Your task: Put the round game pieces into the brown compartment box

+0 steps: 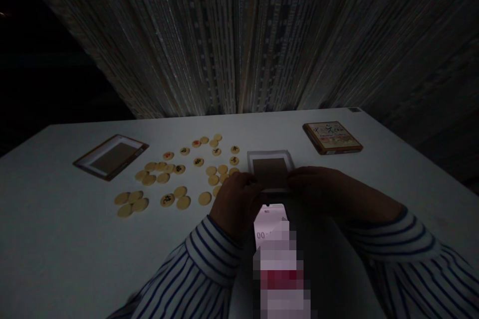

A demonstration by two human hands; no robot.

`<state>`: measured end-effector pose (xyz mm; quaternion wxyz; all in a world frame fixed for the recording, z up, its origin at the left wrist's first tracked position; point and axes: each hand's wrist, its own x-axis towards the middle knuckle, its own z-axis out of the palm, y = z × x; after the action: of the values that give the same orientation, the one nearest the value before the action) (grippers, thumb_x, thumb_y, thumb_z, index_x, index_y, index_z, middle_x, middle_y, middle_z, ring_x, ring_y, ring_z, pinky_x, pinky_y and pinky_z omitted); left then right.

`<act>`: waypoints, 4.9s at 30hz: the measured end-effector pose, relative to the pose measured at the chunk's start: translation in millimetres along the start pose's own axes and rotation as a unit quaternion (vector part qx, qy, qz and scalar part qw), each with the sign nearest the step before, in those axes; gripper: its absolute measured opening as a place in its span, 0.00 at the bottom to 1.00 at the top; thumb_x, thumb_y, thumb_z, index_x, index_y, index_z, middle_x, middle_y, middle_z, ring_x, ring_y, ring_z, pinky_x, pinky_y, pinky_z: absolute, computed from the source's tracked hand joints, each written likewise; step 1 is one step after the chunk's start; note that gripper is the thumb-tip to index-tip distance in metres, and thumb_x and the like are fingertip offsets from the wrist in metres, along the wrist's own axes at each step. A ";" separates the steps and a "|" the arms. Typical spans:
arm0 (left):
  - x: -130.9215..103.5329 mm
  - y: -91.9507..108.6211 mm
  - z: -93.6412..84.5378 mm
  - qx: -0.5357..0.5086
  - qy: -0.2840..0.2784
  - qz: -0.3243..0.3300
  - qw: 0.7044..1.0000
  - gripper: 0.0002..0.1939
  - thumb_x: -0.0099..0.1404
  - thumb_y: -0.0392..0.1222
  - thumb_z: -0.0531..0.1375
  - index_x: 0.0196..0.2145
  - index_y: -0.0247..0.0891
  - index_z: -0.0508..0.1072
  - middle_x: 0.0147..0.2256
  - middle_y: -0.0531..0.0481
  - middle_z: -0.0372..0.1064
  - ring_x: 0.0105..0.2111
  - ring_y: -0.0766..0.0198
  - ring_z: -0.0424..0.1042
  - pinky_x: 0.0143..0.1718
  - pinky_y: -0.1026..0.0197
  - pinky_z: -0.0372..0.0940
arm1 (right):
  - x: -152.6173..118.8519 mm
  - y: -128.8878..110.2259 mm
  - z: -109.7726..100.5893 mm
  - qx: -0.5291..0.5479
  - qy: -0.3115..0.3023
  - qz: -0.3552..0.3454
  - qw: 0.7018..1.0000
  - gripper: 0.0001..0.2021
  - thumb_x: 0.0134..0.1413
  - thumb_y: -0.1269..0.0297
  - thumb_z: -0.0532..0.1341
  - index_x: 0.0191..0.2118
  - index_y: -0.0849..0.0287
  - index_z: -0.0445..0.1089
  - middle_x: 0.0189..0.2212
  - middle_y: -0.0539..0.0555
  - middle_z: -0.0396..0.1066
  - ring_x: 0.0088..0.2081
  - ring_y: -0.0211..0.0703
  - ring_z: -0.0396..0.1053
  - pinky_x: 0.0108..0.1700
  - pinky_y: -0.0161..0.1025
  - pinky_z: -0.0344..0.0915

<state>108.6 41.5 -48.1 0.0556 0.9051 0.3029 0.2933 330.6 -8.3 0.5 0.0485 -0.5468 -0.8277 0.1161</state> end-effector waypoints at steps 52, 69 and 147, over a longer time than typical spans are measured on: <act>0.6 -1.3 -0.5 0.002 0.006 0.004 1.000 0.06 0.56 0.36 0.61 0.32 0.39 0.78 0.35 0.43 0.71 0.33 0.58 0.68 0.31 0.55 0.66 | -2.4 -9.9 -10.8 0.018 -0.013 0.036 0.999 0.14 0.50 0.74 0.55 0.42 0.56 0.71 0.43 0.55 0.70 0.40 0.43 0.70 0.40 0.42 0.68; 3.6 -5.1 -18.2 -0.028 0.056 -0.041 0.997 0.09 0.57 0.37 0.60 0.37 0.37 0.75 0.37 0.44 0.71 0.38 0.57 0.68 0.38 0.52 0.66 | -5.0 1.2 -1.8 0.029 0.096 0.015 0.995 0.11 0.51 0.64 0.56 0.42 0.57 0.68 0.37 0.55 0.71 0.35 0.41 0.69 0.35 0.39 0.66; -46.8 -57.5 -90.8 -0.563 0.084 -0.362 0.738 0.16 0.55 0.41 0.62 0.42 0.35 0.73 0.32 0.46 0.74 0.31 0.65 0.70 0.32 0.63 0.62 | 107.2 -113.3 9.3 -0.020 0.255 -0.254 0.933 0.10 0.59 0.61 0.53 0.41 0.60 0.66 0.32 0.56 0.71 0.33 0.41 0.66 0.35 0.40 0.62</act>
<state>-2.5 53.9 -12.7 0.6311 0.5025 0.3912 0.4429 184.8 46.1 14.3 0.2746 -0.3305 -0.9010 -0.0602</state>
